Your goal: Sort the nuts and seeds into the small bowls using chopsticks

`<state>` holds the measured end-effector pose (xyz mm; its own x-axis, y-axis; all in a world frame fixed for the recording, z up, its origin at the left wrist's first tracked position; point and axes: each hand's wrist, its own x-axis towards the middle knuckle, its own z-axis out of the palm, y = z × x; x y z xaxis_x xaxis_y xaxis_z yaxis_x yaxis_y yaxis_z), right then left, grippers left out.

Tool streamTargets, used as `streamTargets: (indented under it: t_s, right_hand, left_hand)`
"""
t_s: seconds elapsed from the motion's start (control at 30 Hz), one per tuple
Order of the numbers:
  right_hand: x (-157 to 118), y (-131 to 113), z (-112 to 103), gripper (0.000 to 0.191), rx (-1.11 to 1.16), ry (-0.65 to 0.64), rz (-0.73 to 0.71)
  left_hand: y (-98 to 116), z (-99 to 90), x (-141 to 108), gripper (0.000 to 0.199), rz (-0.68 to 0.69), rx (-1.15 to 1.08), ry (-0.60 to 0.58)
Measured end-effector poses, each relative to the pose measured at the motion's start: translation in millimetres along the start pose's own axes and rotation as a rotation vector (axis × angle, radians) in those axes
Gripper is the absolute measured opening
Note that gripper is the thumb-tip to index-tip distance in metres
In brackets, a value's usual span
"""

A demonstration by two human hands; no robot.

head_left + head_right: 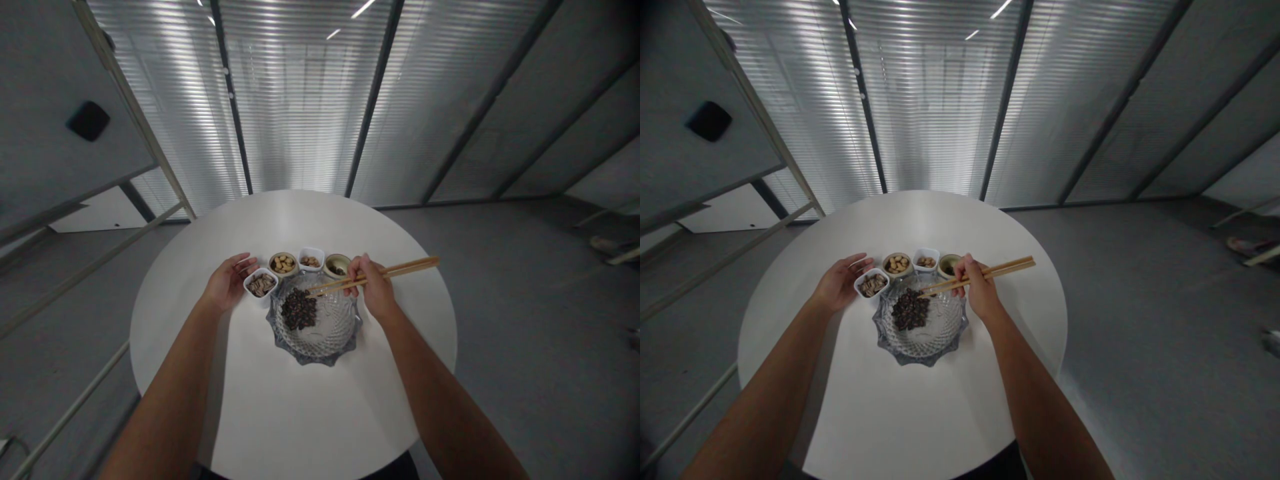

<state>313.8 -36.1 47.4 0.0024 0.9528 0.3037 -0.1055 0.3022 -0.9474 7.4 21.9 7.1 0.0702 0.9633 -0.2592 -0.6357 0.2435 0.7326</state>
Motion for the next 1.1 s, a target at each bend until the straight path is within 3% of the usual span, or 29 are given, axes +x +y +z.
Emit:
streamTargets:
  t_s: [0.43, 0.73, 1.1]
  right_hand:
    - [-0.4, 5.1, 3.1, 0.051, -0.075, -0.022, 0.056]
    - [-0.3, 1.5, 0.4, 0.05, -0.053, -0.047, 0.017]
    - [-1.9, 10.1, -0.7, 0.049, -0.188, -0.067, 0.012]
  left_hand:
    - [0.6, 4.5, -1.9, 0.018, -0.028, -0.037, 0.036]
    - [0.6, 1.8, -2.1, 0.017, -0.014, -0.016, 0.019]
    - [1.2, 1.9, -2.8, 0.016, -0.011, -0.018, 0.004]
